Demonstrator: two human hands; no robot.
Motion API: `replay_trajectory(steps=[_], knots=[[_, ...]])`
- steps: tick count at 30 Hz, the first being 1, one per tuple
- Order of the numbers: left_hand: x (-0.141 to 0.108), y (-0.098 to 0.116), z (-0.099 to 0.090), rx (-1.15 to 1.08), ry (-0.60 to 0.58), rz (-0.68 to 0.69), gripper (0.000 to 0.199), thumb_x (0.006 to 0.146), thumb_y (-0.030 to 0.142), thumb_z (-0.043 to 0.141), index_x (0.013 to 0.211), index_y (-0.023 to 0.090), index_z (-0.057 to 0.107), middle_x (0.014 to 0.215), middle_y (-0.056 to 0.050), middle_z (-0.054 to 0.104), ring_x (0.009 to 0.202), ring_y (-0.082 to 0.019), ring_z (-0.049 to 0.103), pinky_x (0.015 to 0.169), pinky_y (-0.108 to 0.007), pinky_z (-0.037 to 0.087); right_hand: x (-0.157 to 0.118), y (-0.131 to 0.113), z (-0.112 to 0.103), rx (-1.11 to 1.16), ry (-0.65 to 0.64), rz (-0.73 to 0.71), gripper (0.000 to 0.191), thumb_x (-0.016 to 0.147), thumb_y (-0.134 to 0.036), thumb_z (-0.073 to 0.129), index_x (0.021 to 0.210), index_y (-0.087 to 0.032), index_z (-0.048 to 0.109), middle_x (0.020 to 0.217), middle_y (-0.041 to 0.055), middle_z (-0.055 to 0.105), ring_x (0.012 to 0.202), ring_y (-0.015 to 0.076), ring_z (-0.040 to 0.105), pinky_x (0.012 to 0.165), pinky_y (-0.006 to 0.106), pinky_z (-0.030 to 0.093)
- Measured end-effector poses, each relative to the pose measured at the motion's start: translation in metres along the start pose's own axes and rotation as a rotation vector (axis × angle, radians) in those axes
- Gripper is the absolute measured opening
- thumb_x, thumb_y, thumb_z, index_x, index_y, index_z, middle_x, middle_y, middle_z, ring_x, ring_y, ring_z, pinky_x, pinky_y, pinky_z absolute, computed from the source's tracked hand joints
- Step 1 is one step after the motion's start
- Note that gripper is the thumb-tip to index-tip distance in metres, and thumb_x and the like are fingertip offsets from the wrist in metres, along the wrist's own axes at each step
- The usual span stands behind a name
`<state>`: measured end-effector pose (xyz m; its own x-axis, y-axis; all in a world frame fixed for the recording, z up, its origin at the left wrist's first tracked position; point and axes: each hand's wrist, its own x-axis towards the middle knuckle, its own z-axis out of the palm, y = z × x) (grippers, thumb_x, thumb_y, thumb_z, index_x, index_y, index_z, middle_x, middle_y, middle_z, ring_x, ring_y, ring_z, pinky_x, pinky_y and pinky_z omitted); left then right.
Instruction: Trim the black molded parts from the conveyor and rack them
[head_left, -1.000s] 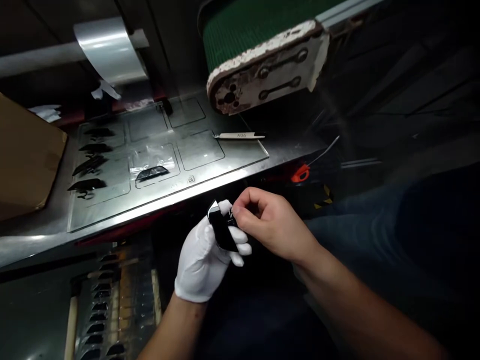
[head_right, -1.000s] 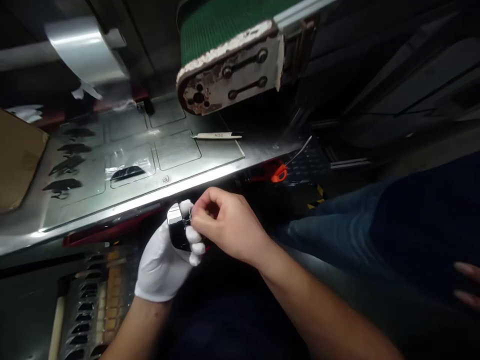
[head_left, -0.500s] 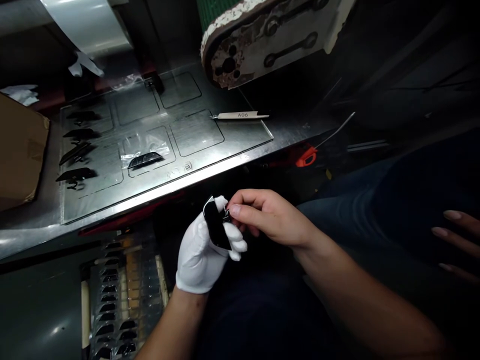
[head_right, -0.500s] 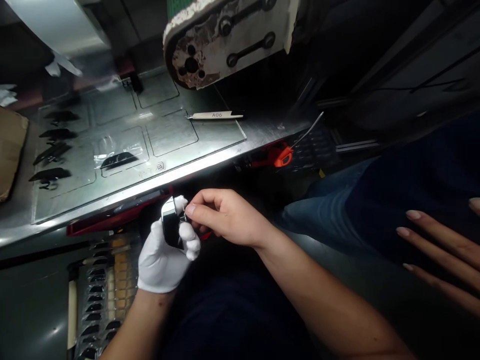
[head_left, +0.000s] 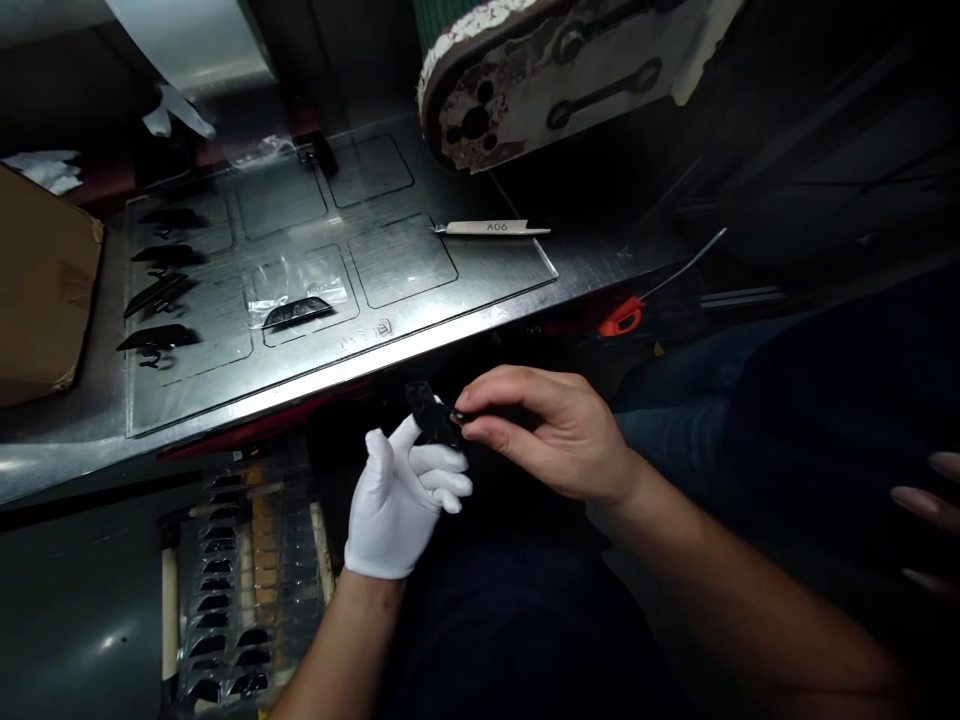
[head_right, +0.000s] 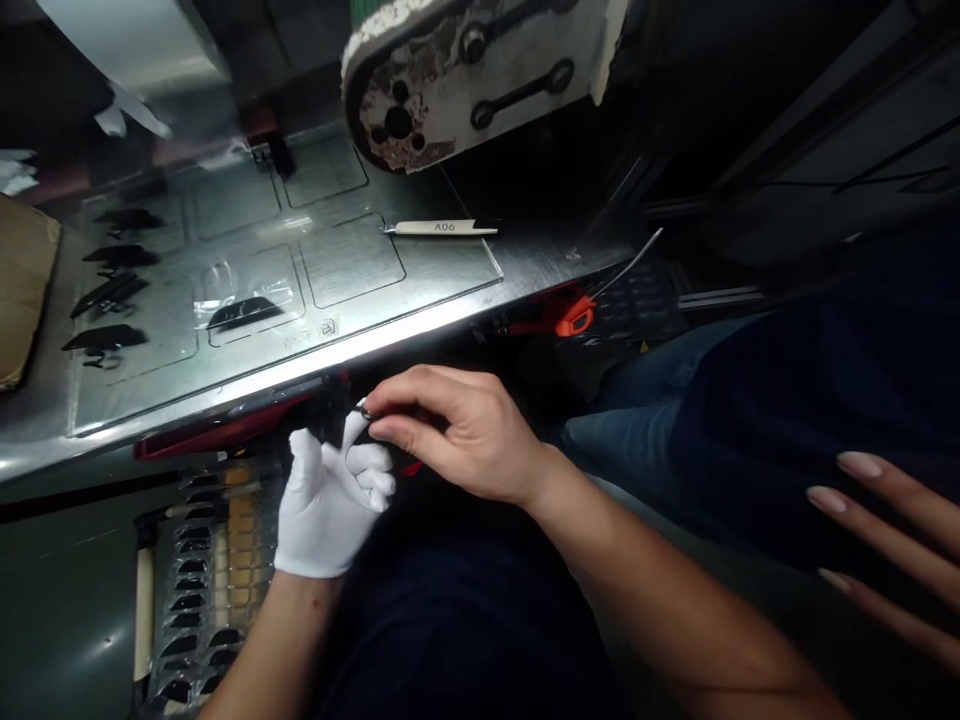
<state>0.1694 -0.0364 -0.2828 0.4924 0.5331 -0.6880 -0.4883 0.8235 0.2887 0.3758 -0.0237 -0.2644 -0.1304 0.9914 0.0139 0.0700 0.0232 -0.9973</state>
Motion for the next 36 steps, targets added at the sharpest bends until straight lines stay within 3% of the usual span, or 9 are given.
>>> replay_trajectory(steps=[3, 9, 12, 15, 19, 26, 30, 32, 36], knots=[[-0.005, 0.001, -0.002, -0.028, -0.067, 0.035, 0.059, 0.088, 0.063, 0.062, 0.129, 0.021, 0.063, 0.092, -0.008, 0.076, 0.076, -0.020, 0.075, 0.058, -0.024, 0.061, 0.002, 0.003, -0.007, -0.137, -0.182, -0.194, 0.022, 0.096, -0.012, 0.066, 0.118, -0.017, 0.067, 0.114, 0.0080, 0.069, 0.107, 0.0154, 0.066, 0.094, 0.029, 0.056], [-0.008, -0.007, 0.002, -0.010, -0.109, 0.088, 0.039, 0.090, 0.043, 0.067, 0.126, 0.029, 0.066, 0.092, -0.005, 0.077, 0.079, -0.019, 0.075, 0.061, -0.025, 0.061, -0.002, 0.009, -0.008, -0.147, -0.304, -0.158, 0.024, 0.098, -0.014, 0.062, 0.122, -0.016, 0.066, 0.120, 0.0077, 0.068, 0.111, 0.0148, 0.065, 0.099, 0.028, 0.054], [-0.007, -0.011, 0.003, -0.036, -0.095, 0.101, 0.034, 0.089, 0.042, 0.068, 0.121, 0.028, 0.067, 0.091, -0.004, 0.077, 0.078, -0.019, 0.075, 0.064, -0.026, 0.062, -0.005, 0.009, -0.007, -0.095, -0.297, -0.024, 0.025, 0.097, -0.021, 0.065, 0.122, -0.018, 0.067, 0.118, 0.0057, 0.069, 0.108, 0.0154, 0.066, 0.096, 0.027, 0.055], [-0.007, -0.010, 0.003, -0.036, -0.082, 0.086, 0.034, 0.087, 0.043, 0.070, 0.118, 0.028, 0.066, 0.089, -0.004, 0.076, 0.076, -0.019, 0.074, 0.063, -0.026, 0.062, -0.006, 0.009, -0.004, 0.079, -0.258, 0.254, 0.030, 0.097, -0.032, 0.068, 0.123, -0.018, 0.066, 0.109, 0.0042, 0.070, 0.095, 0.0139, 0.068, 0.083, 0.024, 0.057], [-0.007, -0.008, 0.000, 0.012, -0.111, 0.100, 0.036, 0.087, 0.042, 0.070, 0.120, 0.028, 0.067, 0.091, -0.004, 0.076, 0.078, -0.020, 0.075, 0.062, -0.027, 0.062, -0.004, 0.009, 0.006, 0.355, -0.255, 0.571, 0.023, 0.092, -0.035, 0.072, 0.098, -0.013, 0.069, 0.087, 0.0015, 0.068, 0.075, 0.0091, 0.064, 0.065, 0.017, 0.051], [-0.006, -0.011, -0.011, 0.093, -0.137, 0.129, 0.038, 0.086, 0.035, 0.073, 0.123, 0.026, 0.067, 0.094, -0.006, 0.077, 0.081, -0.021, 0.076, 0.061, -0.024, 0.062, 0.000, 0.013, 0.017, 0.516, -0.233, 0.737, 0.022, 0.084, -0.027, 0.078, 0.084, -0.011, 0.064, 0.068, -0.0031, 0.058, 0.057, 0.0040, 0.049, 0.051, 0.014, 0.039], [-0.008, -0.009, -0.014, 0.182, -0.059, 0.154, 0.038, 0.081, 0.031, 0.079, 0.118, 0.023, 0.071, 0.090, -0.004, 0.076, 0.076, -0.018, 0.075, 0.064, -0.024, 0.063, 0.002, 0.014, 0.015, 0.548, -0.286, 0.719, 0.029, 0.083, -0.033, 0.080, 0.089, -0.011, 0.063, 0.074, -0.0001, 0.062, 0.063, 0.0068, 0.055, 0.056, 0.017, 0.044], [-0.011, -0.004, -0.013, 0.335, 0.049, 0.178, 0.040, 0.079, 0.030, 0.081, 0.118, 0.022, 0.074, 0.096, -0.005, 0.077, 0.083, -0.018, 0.076, 0.072, -0.024, 0.064, 0.001, 0.011, 0.014, 0.375, -0.276, 0.630, 0.028, 0.087, -0.037, 0.077, 0.091, -0.013, 0.064, 0.077, 0.0007, 0.063, 0.066, 0.0080, 0.057, 0.059, 0.018, 0.045], [-0.015, 0.008, -0.011, 0.663, 0.284, 0.324, 0.042, 0.075, 0.028, 0.086, 0.116, 0.027, 0.077, 0.114, -0.001, 0.076, 0.102, -0.014, 0.074, 0.089, -0.014, 0.061, -0.004, -0.001, 0.021, -0.305, -0.161, 0.077, 0.017, 0.096, -0.030, 0.066, 0.093, -0.013, 0.065, 0.080, 0.0024, 0.060, 0.070, 0.0092, 0.053, 0.063, 0.024, 0.042]])
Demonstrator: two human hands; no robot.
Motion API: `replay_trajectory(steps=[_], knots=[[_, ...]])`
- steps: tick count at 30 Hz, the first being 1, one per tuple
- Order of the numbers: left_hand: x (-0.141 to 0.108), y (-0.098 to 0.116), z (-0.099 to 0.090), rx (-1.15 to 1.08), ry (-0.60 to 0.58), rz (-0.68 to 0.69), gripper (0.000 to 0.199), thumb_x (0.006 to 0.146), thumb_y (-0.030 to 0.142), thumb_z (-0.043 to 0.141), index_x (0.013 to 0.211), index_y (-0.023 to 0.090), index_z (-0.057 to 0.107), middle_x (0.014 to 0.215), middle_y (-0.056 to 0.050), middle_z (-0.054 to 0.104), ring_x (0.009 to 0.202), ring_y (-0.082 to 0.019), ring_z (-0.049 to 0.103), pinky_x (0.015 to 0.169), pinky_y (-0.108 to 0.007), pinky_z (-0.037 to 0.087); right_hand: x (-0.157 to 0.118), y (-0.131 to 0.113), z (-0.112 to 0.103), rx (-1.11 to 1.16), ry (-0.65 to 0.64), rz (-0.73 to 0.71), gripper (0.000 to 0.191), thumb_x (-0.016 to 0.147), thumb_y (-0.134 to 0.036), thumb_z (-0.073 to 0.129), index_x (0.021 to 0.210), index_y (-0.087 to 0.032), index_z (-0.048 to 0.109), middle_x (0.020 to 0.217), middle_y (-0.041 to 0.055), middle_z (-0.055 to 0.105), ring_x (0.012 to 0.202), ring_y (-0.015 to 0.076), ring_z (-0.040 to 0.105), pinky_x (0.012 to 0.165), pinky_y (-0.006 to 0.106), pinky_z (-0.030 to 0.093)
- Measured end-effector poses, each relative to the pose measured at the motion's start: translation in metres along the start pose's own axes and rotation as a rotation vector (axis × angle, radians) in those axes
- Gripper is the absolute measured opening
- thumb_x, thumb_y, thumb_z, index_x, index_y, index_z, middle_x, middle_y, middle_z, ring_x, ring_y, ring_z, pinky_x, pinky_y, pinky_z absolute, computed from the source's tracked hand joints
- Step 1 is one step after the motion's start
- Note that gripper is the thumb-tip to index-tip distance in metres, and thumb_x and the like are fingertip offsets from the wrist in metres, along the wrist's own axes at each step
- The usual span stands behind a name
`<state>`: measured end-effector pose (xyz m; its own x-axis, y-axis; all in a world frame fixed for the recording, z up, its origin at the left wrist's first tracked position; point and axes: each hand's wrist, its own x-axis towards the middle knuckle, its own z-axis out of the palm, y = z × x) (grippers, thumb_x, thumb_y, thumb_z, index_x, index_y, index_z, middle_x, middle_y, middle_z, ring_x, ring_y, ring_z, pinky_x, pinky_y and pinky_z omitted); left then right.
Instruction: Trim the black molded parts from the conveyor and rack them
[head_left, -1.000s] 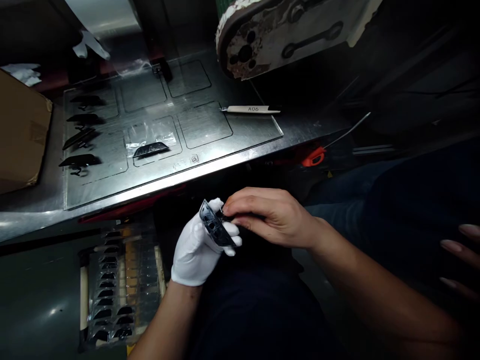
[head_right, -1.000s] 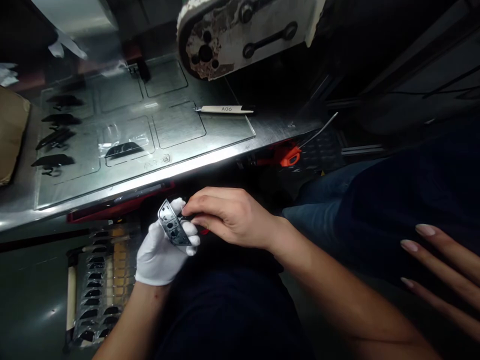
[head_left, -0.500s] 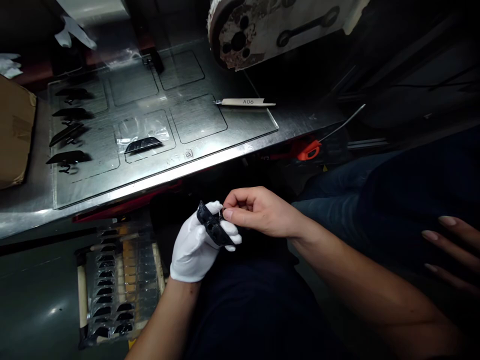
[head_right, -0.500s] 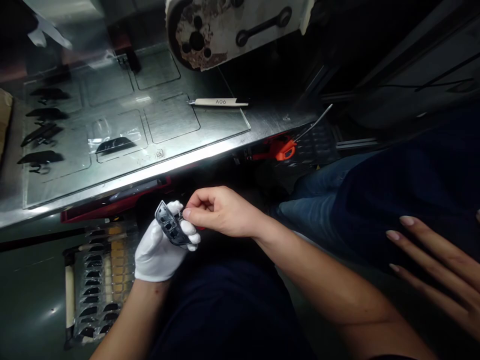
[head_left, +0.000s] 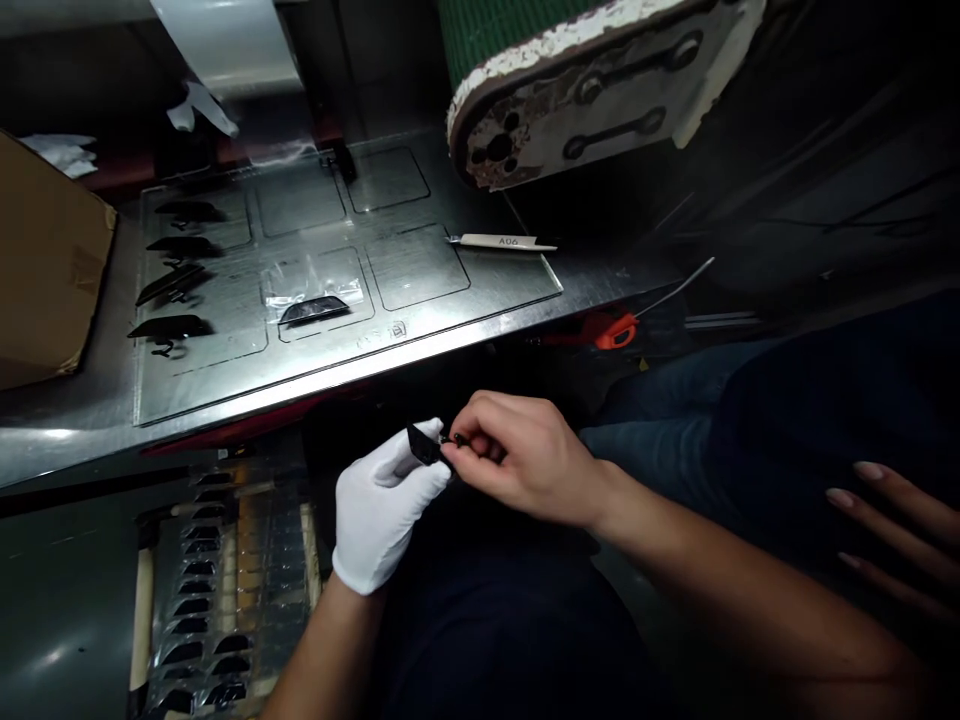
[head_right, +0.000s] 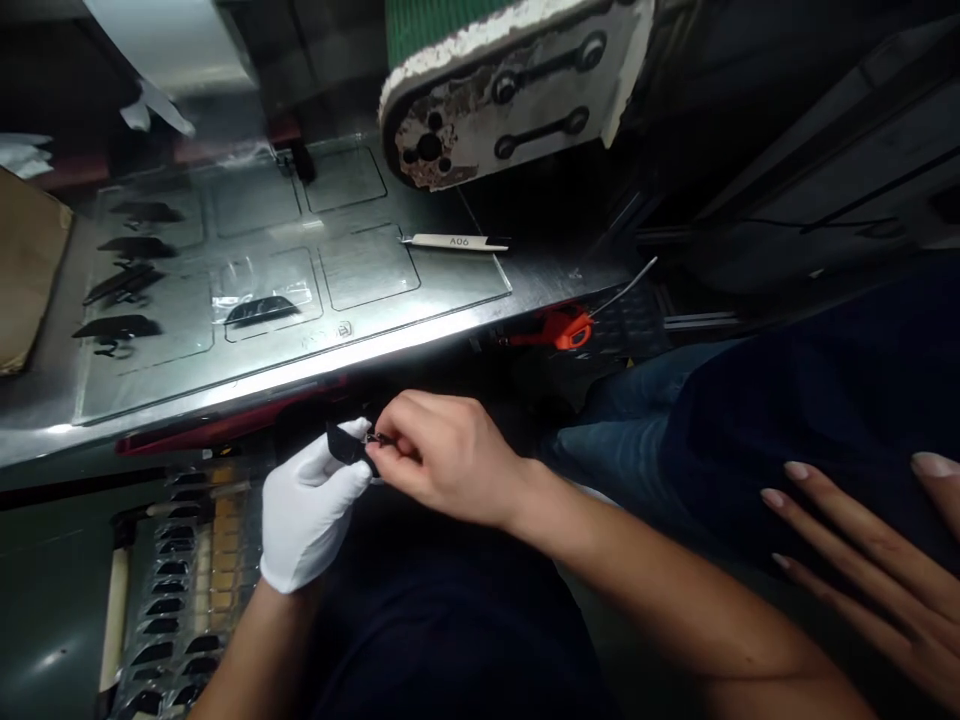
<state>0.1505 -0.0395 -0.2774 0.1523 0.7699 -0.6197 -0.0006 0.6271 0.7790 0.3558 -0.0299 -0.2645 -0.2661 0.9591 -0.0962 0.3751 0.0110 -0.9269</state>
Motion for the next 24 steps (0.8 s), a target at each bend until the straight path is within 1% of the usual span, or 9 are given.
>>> replay_trajectory(steps=[3, 9, 11, 13, 15, 17, 19, 22, 24], knots=[[0.002, 0.002, -0.004, -0.001, 0.057, 0.021, 0.043, 0.073, 0.028, 0.087, 0.116, 0.027, 0.077, 0.117, -0.001, 0.076, 0.102, -0.014, 0.074, 0.090, -0.014, 0.060, 0.002, -0.006, 0.002, -0.177, 0.055, -0.230, 0.013, 0.097, -0.024, 0.063, 0.097, -0.012, 0.064, 0.084, 0.0047, 0.061, 0.075, 0.0112, 0.053, 0.068, 0.027, 0.042], [0.003, -0.003, -0.008, -0.564, -0.242, -0.125, 0.043, 0.075, 0.036, 0.084, 0.113, 0.021, 0.072, 0.089, -0.008, 0.076, 0.079, -0.023, 0.075, 0.060, -0.024, 0.060, 0.036, 0.006, 0.004, 0.638, -0.405, 0.413, 0.036, 0.093, -0.047, 0.070, 0.100, -0.012, 0.066, 0.082, 0.0023, 0.063, 0.069, 0.0090, 0.056, 0.063, 0.021, 0.045], [0.002, 0.001, -0.010, -0.635, -0.223, -0.119, 0.043, 0.074, 0.039, 0.085, 0.110, 0.019, 0.070, 0.083, -0.007, 0.074, 0.075, -0.022, 0.074, 0.056, -0.021, 0.056, 0.045, 0.008, 0.010, 0.698, -0.445, 0.421, 0.039, 0.093, -0.050, 0.070, 0.100, -0.012, 0.065, 0.082, 0.0027, 0.062, 0.068, 0.0097, 0.056, 0.062, 0.022, 0.045], [0.001, 0.006, -0.015, -0.578, -0.153, -0.116, 0.044, 0.075, 0.038, 0.085, 0.109, 0.016, 0.068, 0.085, -0.008, 0.073, 0.075, -0.019, 0.073, 0.058, -0.020, 0.055, 0.048, 0.006, 0.017, 0.459, -0.367, 0.213, 0.028, 0.095, -0.042, 0.069, 0.100, -0.015, 0.065, 0.085, 0.0037, 0.064, 0.073, 0.0114, 0.058, 0.066, 0.024, 0.046], [0.005, 0.011, -0.022, -0.487, -0.113, -0.111, 0.048, 0.075, 0.039, 0.085, 0.109, 0.011, 0.067, 0.088, -0.011, 0.072, 0.075, -0.019, 0.072, 0.059, -0.020, 0.055, 0.051, 0.006, 0.018, 0.089, -0.263, -0.154, 0.011, 0.095, -0.026, 0.067, 0.101, -0.018, 0.066, 0.089, 0.0042, 0.066, 0.078, 0.0127, 0.059, 0.070, 0.025, 0.046], [0.011, 0.013, -0.031, -0.520, -0.104, -0.088, 0.062, 0.068, 0.049, 0.089, 0.109, 0.008, 0.065, 0.085, -0.013, 0.071, 0.073, -0.021, 0.072, 0.054, -0.020, 0.051, 0.065, 0.006, 0.012, -0.119, -0.162, -0.457, 0.015, 0.094, -0.013, 0.063, 0.108, -0.019, 0.063, 0.090, 0.0042, 0.066, 0.078, 0.0126, 0.060, 0.070, 0.025, 0.047], [0.014, 0.014, -0.040, -0.609, -0.061, -0.076, 0.075, 0.060, 0.056, 0.092, 0.110, 0.009, 0.062, 0.081, -0.011, 0.070, 0.071, -0.022, 0.072, 0.051, -0.019, 0.048, 0.095, -0.009, 0.006, -0.173, -0.068, -0.598, 0.021, 0.093, -0.007, 0.061, 0.110, -0.019, 0.060, 0.089, 0.0037, 0.065, 0.079, 0.0118, 0.061, 0.071, 0.023, 0.049], [0.007, 0.014, -0.055, -0.713, 0.002, -0.074, 0.082, 0.050, 0.058, 0.095, 0.110, 0.015, 0.060, 0.077, -0.007, 0.070, 0.069, -0.022, 0.071, 0.051, -0.020, 0.047, 0.168, -0.081, 0.017, -0.167, 0.131, -0.739, 0.014, 0.095, -0.011, 0.059, 0.107, -0.017, 0.063, 0.092, 0.0053, 0.068, 0.081, 0.0114, 0.064, 0.075, 0.021, 0.051], [-0.004, 0.013, -0.066, -0.755, 0.062, -0.042, 0.077, 0.053, 0.056, 0.094, 0.111, 0.019, 0.062, 0.082, -0.008, 0.071, 0.072, -0.022, 0.072, 0.053, -0.020, 0.049, 0.226, -0.146, 0.046, -0.247, 0.179, -0.874, 0.021, 0.100, -0.016, 0.048, 0.103, -0.014, 0.069, 0.091, 0.0059, 0.070, 0.075, 0.0094, 0.064, 0.072, 0.018, 0.051]])
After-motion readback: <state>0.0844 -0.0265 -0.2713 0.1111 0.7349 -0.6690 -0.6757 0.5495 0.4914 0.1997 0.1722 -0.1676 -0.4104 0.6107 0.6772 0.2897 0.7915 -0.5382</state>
